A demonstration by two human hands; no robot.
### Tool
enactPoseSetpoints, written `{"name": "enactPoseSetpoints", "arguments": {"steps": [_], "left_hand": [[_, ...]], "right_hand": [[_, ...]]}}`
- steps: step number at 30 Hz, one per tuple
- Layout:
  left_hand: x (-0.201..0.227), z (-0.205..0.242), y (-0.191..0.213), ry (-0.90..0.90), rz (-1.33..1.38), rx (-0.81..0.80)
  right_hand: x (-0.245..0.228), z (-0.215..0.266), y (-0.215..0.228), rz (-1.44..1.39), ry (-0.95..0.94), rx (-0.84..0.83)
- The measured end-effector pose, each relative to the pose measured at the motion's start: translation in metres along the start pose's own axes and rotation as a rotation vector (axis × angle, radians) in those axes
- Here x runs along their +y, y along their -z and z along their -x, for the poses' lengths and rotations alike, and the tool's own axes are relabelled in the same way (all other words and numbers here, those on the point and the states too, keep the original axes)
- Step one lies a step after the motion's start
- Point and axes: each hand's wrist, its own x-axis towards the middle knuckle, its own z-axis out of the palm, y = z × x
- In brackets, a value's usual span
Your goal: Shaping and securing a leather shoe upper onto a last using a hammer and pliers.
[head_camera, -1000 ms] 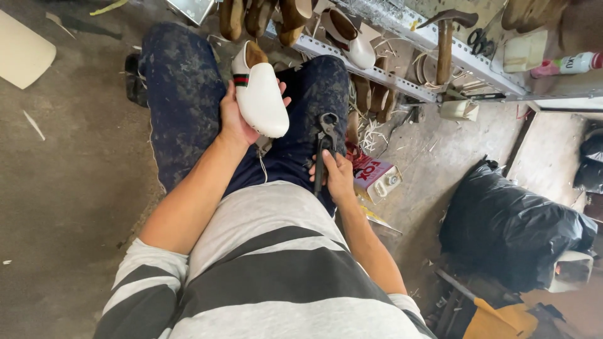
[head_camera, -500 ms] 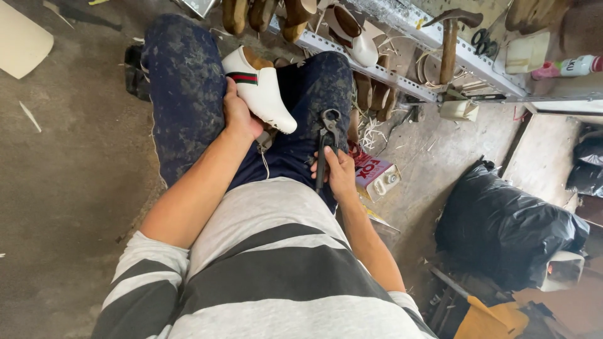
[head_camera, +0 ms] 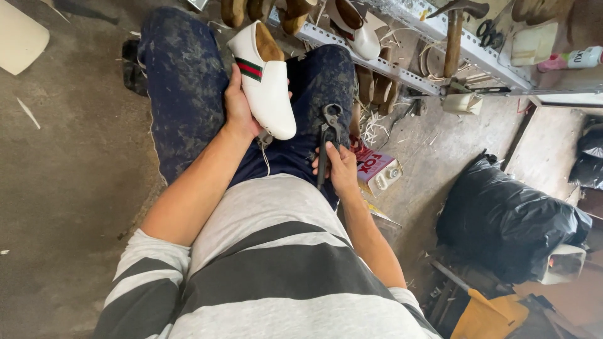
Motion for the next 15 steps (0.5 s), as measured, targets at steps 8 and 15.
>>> {"name": "enactPoseSetpoints", "arguments": {"steps": [8,15], "left_hand": [[0.000,-0.023,0.026,0.065,-0.053,-0.276],[0.001,-0.023,0.025,0.071,-0.067,-0.240]], "right_hand": [[-0.018,0.004,-0.004,0.142,-0.103,-0.014],[-0.022,0.005,-0.006,0.159,-0.108,-0.006]]}}
